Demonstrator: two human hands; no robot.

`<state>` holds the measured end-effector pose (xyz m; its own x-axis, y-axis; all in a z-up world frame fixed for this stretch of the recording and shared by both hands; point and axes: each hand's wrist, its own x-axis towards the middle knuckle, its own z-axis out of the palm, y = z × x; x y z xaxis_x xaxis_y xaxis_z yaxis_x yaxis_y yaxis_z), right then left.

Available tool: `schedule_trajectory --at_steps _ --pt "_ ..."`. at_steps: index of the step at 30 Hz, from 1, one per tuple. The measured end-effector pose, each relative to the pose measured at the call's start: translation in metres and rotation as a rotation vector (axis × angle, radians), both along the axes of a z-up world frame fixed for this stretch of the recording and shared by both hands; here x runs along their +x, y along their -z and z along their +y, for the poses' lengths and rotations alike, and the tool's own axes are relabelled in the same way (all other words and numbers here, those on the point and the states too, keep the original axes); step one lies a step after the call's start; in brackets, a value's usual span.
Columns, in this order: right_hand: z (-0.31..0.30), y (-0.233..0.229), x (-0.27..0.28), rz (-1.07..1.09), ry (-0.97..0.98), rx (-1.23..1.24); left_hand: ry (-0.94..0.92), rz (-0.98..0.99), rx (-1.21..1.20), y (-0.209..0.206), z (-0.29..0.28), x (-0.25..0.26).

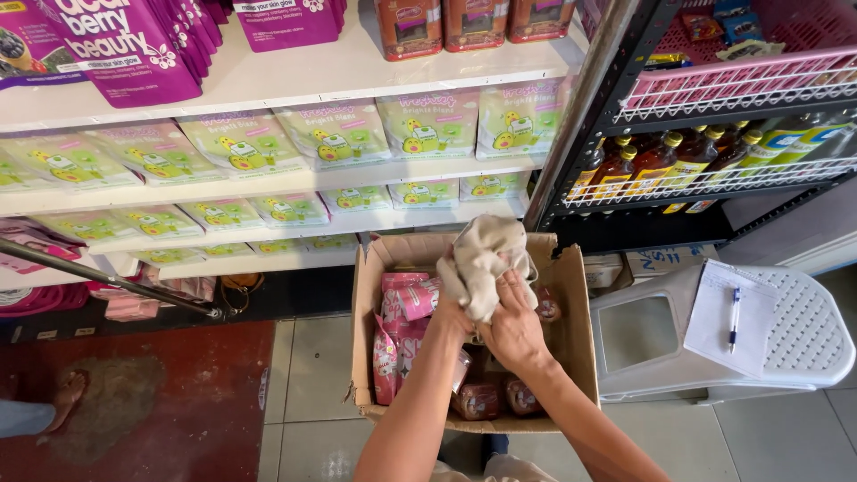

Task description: The person takes small, rectangular tins from a cardboard box on the floor, wipes them with a cloth, and places them on a shelf. The task involves handling the tins one by one, cleaning them, and arranging them in a row on the shelf.

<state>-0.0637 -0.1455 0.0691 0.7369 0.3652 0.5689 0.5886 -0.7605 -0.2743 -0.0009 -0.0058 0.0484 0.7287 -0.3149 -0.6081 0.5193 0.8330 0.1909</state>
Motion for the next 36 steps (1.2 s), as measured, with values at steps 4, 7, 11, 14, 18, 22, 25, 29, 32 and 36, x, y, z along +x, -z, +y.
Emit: schedule_trajectory --at_steps 4,7,11,14,18,22,25,29,32,36 --pt "-0.032 0.032 -0.009 0.160 -0.117 -0.017 0.013 -0.075 0.030 0.010 -0.001 0.002" --pt "-0.053 0.013 0.000 0.566 -0.155 0.156 0.025 -0.146 0.065 0.010 -0.001 0.005" --pt "-0.091 -0.040 0.024 1.166 0.165 0.562 0.120 -0.229 0.352 -0.014 -0.005 0.006" --pt "-0.106 -0.066 0.039 1.166 0.232 0.960 0.129 -0.369 0.600 0.003 -0.006 0.012" --pt "-0.091 -0.073 0.055 0.888 0.193 1.079 0.189 -0.496 0.958 -0.016 -0.024 0.011" --pt "-0.056 -0.054 0.066 -0.139 0.059 0.129 0.193 -0.728 1.035 0.014 -0.043 0.009" --pt "-0.045 -0.072 0.070 -0.107 0.238 -0.203 0.174 -0.832 1.232 0.006 -0.045 0.001" --pt "-0.062 -0.075 0.105 0.794 0.335 0.122 0.295 -0.758 1.287 -0.047 -0.044 -0.015" --pt "-0.108 0.000 0.152 1.157 0.211 0.563 0.168 -0.918 1.143 -0.029 -0.040 -0.011" --pt "-0.131 -0.005 0.147 1.501 -0.035 1.228 0.146 -0.692 0.751 -0.056 -0.031 -0.005"
